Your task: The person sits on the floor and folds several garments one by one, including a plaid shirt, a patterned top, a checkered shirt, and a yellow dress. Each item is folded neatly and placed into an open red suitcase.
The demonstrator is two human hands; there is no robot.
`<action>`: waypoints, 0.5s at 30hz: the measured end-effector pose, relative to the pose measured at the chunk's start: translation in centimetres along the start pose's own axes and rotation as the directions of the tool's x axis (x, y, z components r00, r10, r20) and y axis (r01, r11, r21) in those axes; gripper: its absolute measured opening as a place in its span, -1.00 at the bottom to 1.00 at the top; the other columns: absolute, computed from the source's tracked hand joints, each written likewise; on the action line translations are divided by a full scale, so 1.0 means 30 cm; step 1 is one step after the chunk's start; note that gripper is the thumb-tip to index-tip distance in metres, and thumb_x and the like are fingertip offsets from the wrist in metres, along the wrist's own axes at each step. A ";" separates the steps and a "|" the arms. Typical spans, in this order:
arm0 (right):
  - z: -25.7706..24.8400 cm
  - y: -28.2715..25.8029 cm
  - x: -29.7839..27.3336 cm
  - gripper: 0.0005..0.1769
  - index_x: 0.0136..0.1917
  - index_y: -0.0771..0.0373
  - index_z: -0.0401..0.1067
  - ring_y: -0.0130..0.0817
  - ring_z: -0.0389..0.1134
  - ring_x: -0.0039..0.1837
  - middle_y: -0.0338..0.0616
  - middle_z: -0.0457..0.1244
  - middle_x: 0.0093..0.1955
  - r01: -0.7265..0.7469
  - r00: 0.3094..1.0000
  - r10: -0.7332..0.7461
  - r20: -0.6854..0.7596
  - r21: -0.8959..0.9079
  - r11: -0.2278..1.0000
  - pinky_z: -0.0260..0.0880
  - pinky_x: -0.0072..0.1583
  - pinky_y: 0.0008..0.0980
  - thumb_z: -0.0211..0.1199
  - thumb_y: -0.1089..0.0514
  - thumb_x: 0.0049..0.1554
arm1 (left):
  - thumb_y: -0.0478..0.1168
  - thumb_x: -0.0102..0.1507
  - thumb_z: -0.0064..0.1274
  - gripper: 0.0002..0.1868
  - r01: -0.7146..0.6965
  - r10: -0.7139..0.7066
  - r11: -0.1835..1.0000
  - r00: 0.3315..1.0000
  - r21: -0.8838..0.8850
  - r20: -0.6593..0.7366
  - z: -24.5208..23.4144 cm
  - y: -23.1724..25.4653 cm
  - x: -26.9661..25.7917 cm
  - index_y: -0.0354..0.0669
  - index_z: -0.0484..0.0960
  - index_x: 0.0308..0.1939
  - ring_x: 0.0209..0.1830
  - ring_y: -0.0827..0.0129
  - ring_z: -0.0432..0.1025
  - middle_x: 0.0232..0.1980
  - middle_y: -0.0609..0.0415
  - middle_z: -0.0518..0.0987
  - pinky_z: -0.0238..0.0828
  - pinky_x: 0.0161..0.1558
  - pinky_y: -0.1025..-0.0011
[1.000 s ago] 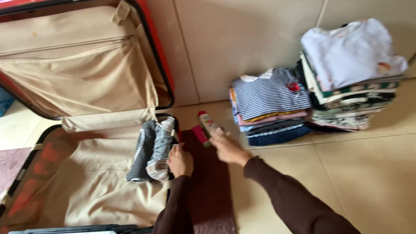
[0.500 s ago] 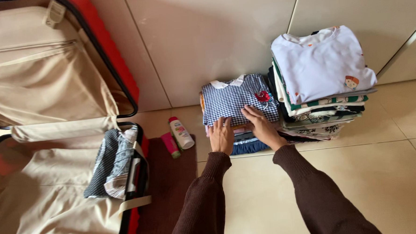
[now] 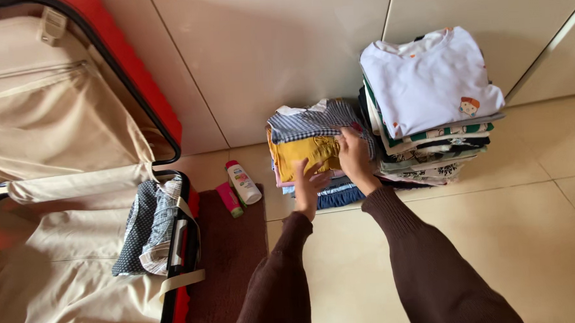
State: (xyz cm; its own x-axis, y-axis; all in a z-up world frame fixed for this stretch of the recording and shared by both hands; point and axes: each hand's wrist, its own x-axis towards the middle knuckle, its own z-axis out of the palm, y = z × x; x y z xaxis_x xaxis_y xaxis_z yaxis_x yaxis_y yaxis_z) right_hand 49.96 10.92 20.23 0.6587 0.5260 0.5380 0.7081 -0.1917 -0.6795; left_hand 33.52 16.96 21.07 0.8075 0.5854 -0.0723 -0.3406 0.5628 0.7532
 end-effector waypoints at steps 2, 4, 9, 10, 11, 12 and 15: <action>-0.052 -0.071 -0.043 -0.63 0.36 0.22 0.40 -0.37 0.47 0.02 -0.03 0.40 0.17 0.186 0.971 -0.183 -0.152 0.009 0.983 0.57 -0.12 -0.46 0.01 0.41 0.35 | 0.54 0.15 -0.39 0.06 0.070 -0.078 0.938 0.997 -0.339 -0.011 -0.008 0.050 -0.032 -0.09 0.00 0.50 0.18 -0.17 0.47 0.38 -0.28 0.35 0.37 0.20 -0.05; -0.111 -0.168 -0.126 -0.52 0.39 0.20 0.39 -0.31 0.45 -0.12 -0.04 0.41 0.18 0.138 0.989 -0.139 -0.052 -0.021 0.990 0.58 -0.14 -0.38 -0.02 0.46 0.28 | 0.67 0.02 -0.41 0.21 0.094 -0.110 0.837 0.994 -0.539 0.003 -0.036 0.094 -0.067 -0.10 0.01 0.48 0.16 -0.19 0.46 0.37 -0.29 0.34 0.36 0.16 -0.15; -0.264 -0.381 -0.446 -0.46 0.32 0.16 0.40 -0.26 0.34 0.43 -0.18 0.38 0.30 0.550 0.828 -0.554 0.086 0.065 0.833 0.11 0.60 0.06 0.00 0.57 0.18 | 0.60 0.10 -0.29 0.08 -0.053 -0.019 0.820 0.993 -0.570 -0.119 -0.241 0.101 -0.217 -0.13 0.19 0.41 0.16 -0.11 0.46 0.33 -0.21 0.40 0.34 0.21 -0.08; -0.290 -0.396 -0.500 -0.50 0.28 0.09 0.43 -0.25 0.30 0.49 -0.24 0.37 0.32 0.576 0.802 -0.583 0.130 0.088 0.813 0.10 0.63 0.00 0.06 0.55 0.22 | 0.58 0.12 -0.27 0.05 -0.081 -0.009 0.826 0.988 -0.558 -0.156 -0.298 0.087 -0.261 -0.14 0.22 0.40 0.16 -0.09 0.46 0.33 -0.20 0.41 0.33 0.22 -0.07; -0.318 -0.397 -0.550 -0.46 0.26 0.10 0.45 -0.25 0.28 0.49 -0.25 0.36 0.33 0.579 0.784 -0.580 0.219 0.080 0.812 0.08 0.62 0.01 0.04 0.58 0.17 | 0.57 0.14 -0.25 0.03 -0.111 0.004 0.834 0.981 -0.541 -0.195 -0.358 0.075 -0.304 -0.15 0.26 0.39 0.16 -0.08 0.46 0.32 -0.18 0.43 0.33 0.23 -0.06; -0.346 -0.384 -0.604 -0.43 0.23 0.10 0.48 -0.24 0.27 0.50 -0.26 0.35 0.34 0.581 0.760 -0.572 0.308 0.071 0.810 0.05 0.60 0.03 0.03 0.60 0.12 | 0.56 0.16 -0.23 0.01 -0.134 0.011 0.843 0.973 -0.520 -0.232 -0.414 0.053 -0.353 -0.15 0.29 0.37 0.16 -0.06 0.46 0.31 -0.17 0.44 0.33 0.23 -0.05; -0.383 -0.295 -0.725 -0.39 0.17 0.10 0.53 -0.25 0.24 0.50 -0.29 0.32 0.37 0.589 0.723 -0.525 0.449 -0.002 0.808 0.03 0.59 0.01 0.02 0.61 0.03 | 0.51 0.21 -0.16 -0.06 -0.161 0.000 0.863 0.948 -0.478 -0.319 -0.557 -0.007 -0.504 -0.17 0.40 0.34 0.16 -0.01 0.46 0.29 -0.12 0.48 0.32 0.26 -0.01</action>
State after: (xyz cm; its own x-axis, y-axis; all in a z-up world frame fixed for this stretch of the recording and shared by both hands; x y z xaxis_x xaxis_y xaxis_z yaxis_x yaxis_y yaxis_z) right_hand 32.28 -8.35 20.28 -0.0100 0.8531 0.5216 0.9608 0.1528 -0.2315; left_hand 13.35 17.73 11.07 0.6115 0.7410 -0.2774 -0.6543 0.6707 0.3494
